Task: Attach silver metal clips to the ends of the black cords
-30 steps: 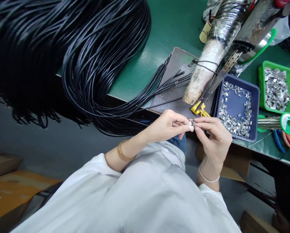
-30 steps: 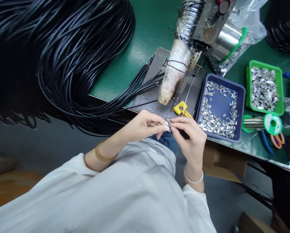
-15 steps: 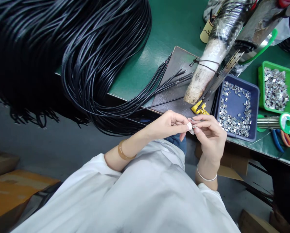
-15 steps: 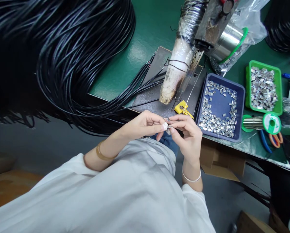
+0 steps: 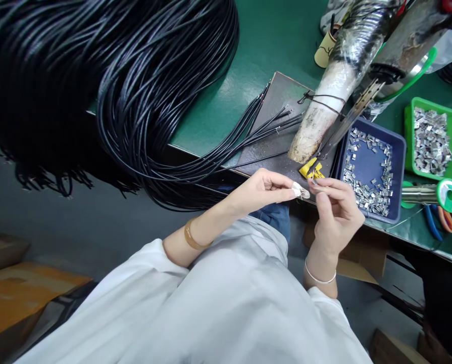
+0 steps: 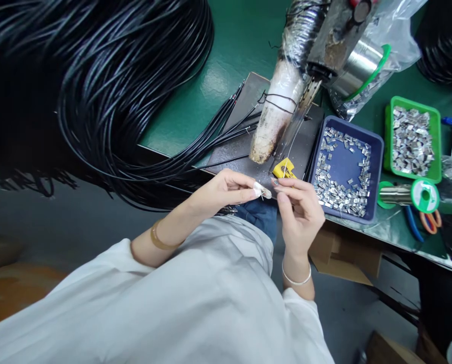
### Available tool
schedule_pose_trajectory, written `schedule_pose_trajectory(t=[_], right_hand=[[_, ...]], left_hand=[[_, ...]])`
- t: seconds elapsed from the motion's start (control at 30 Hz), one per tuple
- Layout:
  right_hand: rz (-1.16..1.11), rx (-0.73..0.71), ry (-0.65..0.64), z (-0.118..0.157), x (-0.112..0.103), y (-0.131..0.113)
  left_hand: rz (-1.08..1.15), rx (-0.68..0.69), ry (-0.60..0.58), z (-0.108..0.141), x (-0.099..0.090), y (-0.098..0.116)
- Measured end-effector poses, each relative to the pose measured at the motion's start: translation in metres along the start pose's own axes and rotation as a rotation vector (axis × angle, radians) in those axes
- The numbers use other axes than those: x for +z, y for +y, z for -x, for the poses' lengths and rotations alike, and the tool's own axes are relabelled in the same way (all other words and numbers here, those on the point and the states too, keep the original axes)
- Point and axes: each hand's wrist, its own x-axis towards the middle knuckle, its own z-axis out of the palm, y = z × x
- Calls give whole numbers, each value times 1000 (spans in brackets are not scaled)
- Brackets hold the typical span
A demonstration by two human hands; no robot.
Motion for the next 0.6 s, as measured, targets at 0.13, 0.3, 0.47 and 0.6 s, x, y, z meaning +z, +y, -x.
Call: schedule_pose_trajectory(t=[0.13,0.3,0.47,0.6], right_hand=[[86,-126,111,2,1,-3],[232,-316,132,5,4,-5],[227,-396,113,5,9,-7],[182,-317,63,6,10,-6]], left_hand=[[33,8,70,-5,5,1],[-47,7,150,-5,9,3],[-149,15,172,-4,11,4],[-171,11,177,-4,11,4]])
